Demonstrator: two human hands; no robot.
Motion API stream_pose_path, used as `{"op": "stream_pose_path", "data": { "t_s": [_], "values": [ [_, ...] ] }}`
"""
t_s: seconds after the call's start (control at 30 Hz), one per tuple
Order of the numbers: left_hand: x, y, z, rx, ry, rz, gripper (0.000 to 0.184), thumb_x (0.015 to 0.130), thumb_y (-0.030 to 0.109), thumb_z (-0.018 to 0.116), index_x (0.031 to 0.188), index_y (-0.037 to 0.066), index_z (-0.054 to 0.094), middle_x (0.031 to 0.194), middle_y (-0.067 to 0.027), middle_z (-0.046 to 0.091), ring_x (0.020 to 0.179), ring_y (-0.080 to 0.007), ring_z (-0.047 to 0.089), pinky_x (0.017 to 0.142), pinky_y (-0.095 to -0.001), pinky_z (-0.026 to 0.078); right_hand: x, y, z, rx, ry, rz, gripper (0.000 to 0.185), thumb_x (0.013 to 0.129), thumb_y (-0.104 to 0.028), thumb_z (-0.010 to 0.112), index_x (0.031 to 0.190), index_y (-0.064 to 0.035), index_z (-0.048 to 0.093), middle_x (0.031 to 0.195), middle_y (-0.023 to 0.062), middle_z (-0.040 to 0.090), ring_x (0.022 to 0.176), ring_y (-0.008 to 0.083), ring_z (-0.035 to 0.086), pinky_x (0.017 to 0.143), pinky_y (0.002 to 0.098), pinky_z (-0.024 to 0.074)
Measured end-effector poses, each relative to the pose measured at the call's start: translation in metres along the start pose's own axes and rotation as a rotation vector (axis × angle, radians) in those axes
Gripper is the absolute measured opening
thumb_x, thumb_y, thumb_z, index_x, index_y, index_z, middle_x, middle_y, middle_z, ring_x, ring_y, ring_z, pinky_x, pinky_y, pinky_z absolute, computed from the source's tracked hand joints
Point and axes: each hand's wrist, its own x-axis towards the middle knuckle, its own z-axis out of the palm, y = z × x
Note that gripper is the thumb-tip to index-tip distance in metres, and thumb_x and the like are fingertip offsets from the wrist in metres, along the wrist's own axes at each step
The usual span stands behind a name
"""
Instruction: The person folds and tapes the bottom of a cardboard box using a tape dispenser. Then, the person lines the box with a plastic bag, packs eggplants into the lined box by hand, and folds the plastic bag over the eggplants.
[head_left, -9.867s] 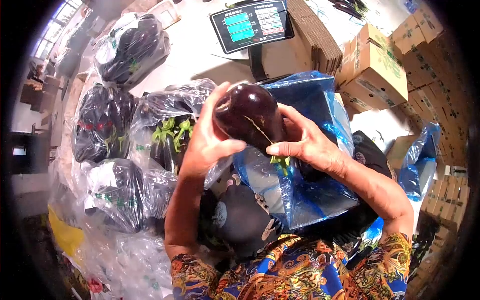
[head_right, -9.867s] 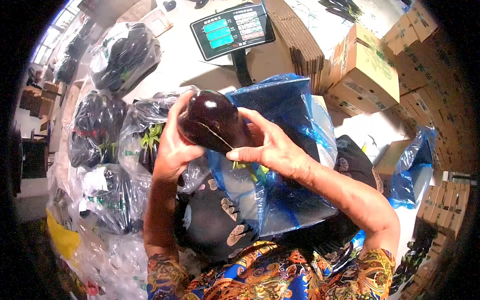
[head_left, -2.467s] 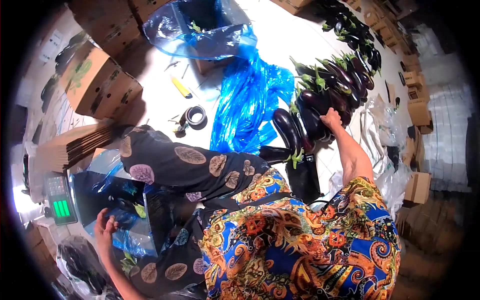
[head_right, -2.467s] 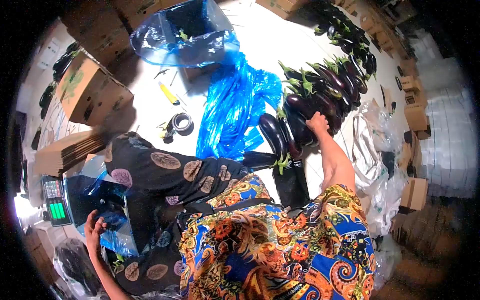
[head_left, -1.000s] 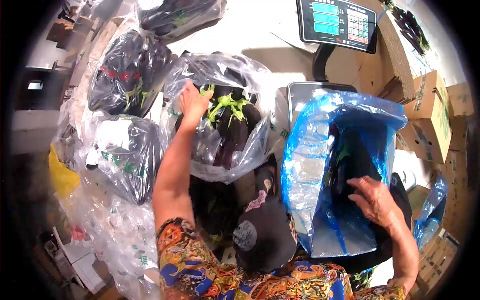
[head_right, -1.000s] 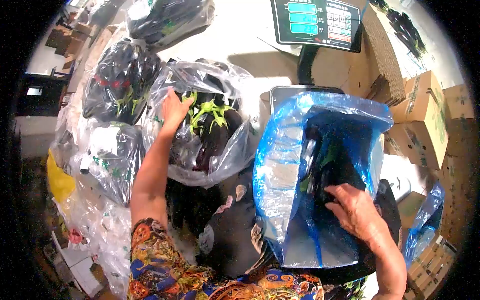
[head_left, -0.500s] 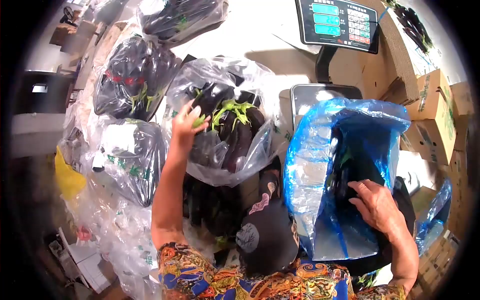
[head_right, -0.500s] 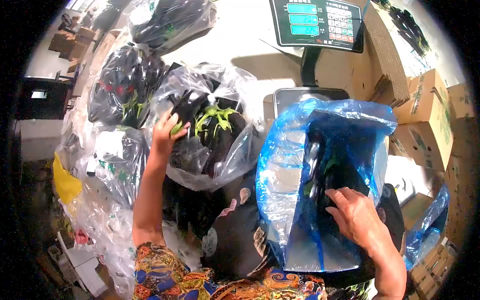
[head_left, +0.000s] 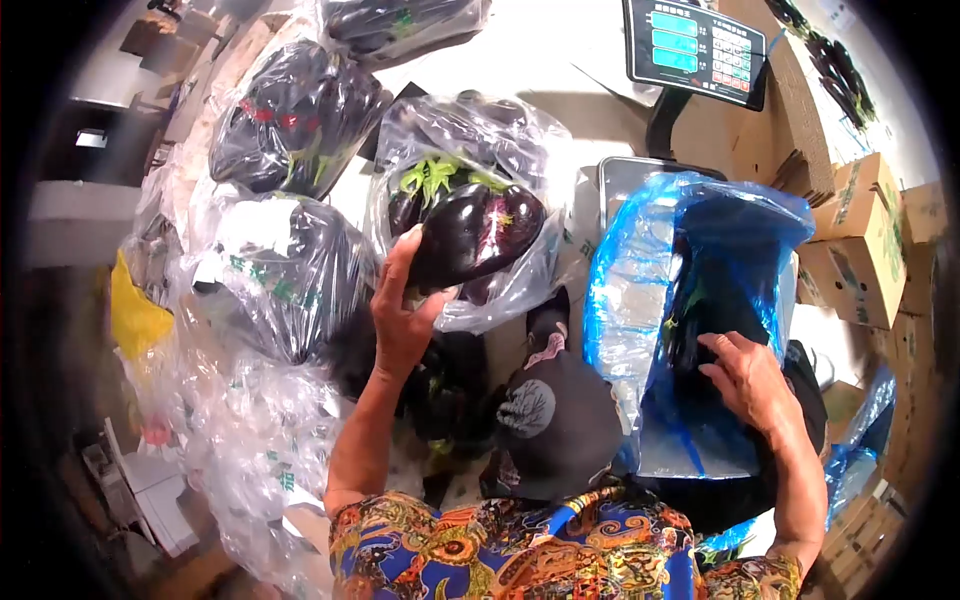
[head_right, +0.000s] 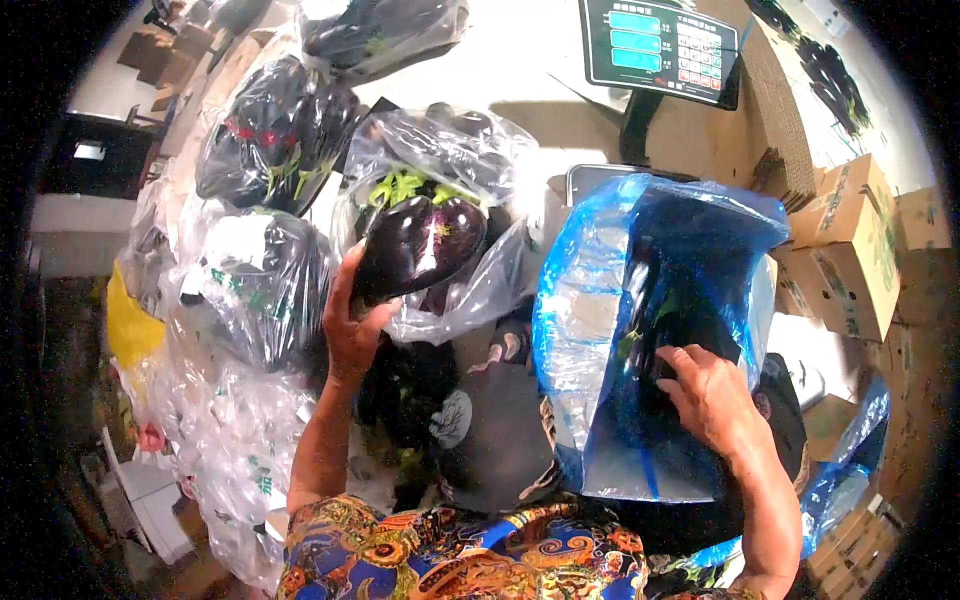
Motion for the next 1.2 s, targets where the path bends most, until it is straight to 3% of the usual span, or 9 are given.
{"op": "stream_pose_path", "data": {
  "t_s": [0.13,0.27,0.4,0.63,0.77,0.83,0.9,1.0,1.2],
  "values": [
    [-0.022,-0.002,-0.006,-0.172,-0.040,-0.153,0.064,0.072,-0.002,0.069,0.133,0.000,0.051,0.131,-0.0133,0.055,0.124,-0.0268,0.051,0.107,-0.0357,0.037,0.000,0.000,0.002,0.012,-0.014,0.012,0.032,0.083,-0.009,0.065,0.114,-0.0037,0.058,0.097,0.0200,0.063,0.087,0.0410,0.062,0.073,0.0462,0.0508],
    [-0.048,-0.002,-0.015,-0.992,-0.060,-0.709,0.048,0.090,0.008,0.060,0.136,0.001,0.047,0.126,-0.0107,0.057,0.108,-0.0207,0.060,0.086,-0.0324,0.053,0.001,-0.003,0.004,0.009,-0.029,0.014,0.032,0.084,-0.008,0.065,0.114,-0.0031,0.059,0.098,0.0207,0.063,0.088,0.0417,0.062,0.075,0.0458,0.0506],
    [-0.071,-0.022,-0.007,-1.343,-0.090,-0.878,0.045,0.098,0.035,0.049,0.131,0.004,0.049,0.117,-0.0176,0.061,0.090,-0.0274,0.065,0.065,-0.0314,0.056,0.002,-0.003,0.006,0.002,-0.055,0.016,0.031,0.084,-0.009,0.064,0.114,-0.0032,0.059,0.098,0.0208,0.064,0.089,0.0416,0.061,0.076,0.0458,0.0503],
    [-0.108,-0.064,-0.038,-1.389,-0.173,-1.112,0.045,0.099,0.041,0.043,0.130,0.010,0.052,0.116,-0.0142,0.064,0.094,-0.0297,0.065,0.065,-0.0357,0.054,0.001,-0.001,0.012,-0.029,-0.100,0.050,0.032,0.084,-0.010,0.065,0.115,-0.0039,0.059,0.101,0.0215,0.064,0.089,0.0419,0.062,0.078,0.0458,0.0508],
    [-0.141,-0.071,-0.070,-1.279,-0.126,-1.058,0.043,0.099,0.038,0.045,0.131,0.012,0.052,0.116,-0.0070,0.065,0.099,-0.0248,0.063,0.069,-0.0350,0.053,0.003,-0.006,0.012,-0.031,-0.128,0.050,0.034,0.084,-0.009,0.065,0.117,-0.0041,0.058,0.102,0.0223,0.064,0.091,0.0409,0.063,0.079,0.0452,0.0510],
    [-0.156,-0.071,-0.079,-0.644,-0.165,-0.799,0.042,0.098,0.037,0.048,0.130,0.011,0.053,0.119,-0.0052,0.063,0.101,-0.0236,0.062,0.071,-0.0355,0.053,0.004,-0.007,0.012,-0.023,-0.130,0.042,0.034,0.085,-0.008,0.064,0.118,-0.0040,0.058,0.101,0.0222,0.063,0.090,0.0398,0.063,0.080,0.0445,0.0505],
    [-0.169,-0.064,-0.100,-0.980,0.054,-1.154,0.051,0.087,0.014,0.063,0.136,0.008,0.049,0.128,-0.0079,0.055,0.114,-0.0176,0.054,0.093,-0.0310,0.046,0.003,-0.007,0.013,-0.027,-0.143,0.051,0.035,0.084,-0.008,0.064,0.118,-0.0039,0.058,0.102,0.0219,0.063,0.090,0.0395,0.063,0.080,0.0443,0.0502],
    [-0.206,-0.086,-0.114,-0.494,0.018,-0.928,0.057,0.082,0.007,0.067,0.136,0.005,0.049,0.132,-0.0069,0.052,0.120,-0.0182,0.049,0.101,-0.0293,0.039,0.004,-0.004,0.016,-0.039,-0.175,0.068,0.035,0.084,-0.009,0.064,0.118,-0.0037,0.058,0.102,0.0213,0.063,0.091,0.0396,0.062,0.080,0.0445,0.0498],
    [-0.241,-0.099,-0.093,0.082,-0.118,-0.727,0.037,0.074,0.011,0.070,0.110,0.005,0.061,0.114,-0.0094,0.061,0.110,-0.0226,0.055,0.092,-0.0336,0.043,0.003,0.007,0.021,-0.059,-0.169,0.013,0.036,0.083,-0.009,0.065,0.118,-0.0035,0.057,0.100,0.0212,0.063,0.093,0.0407,0.061,0.080,0.0456,0.0490]
  ]
}}
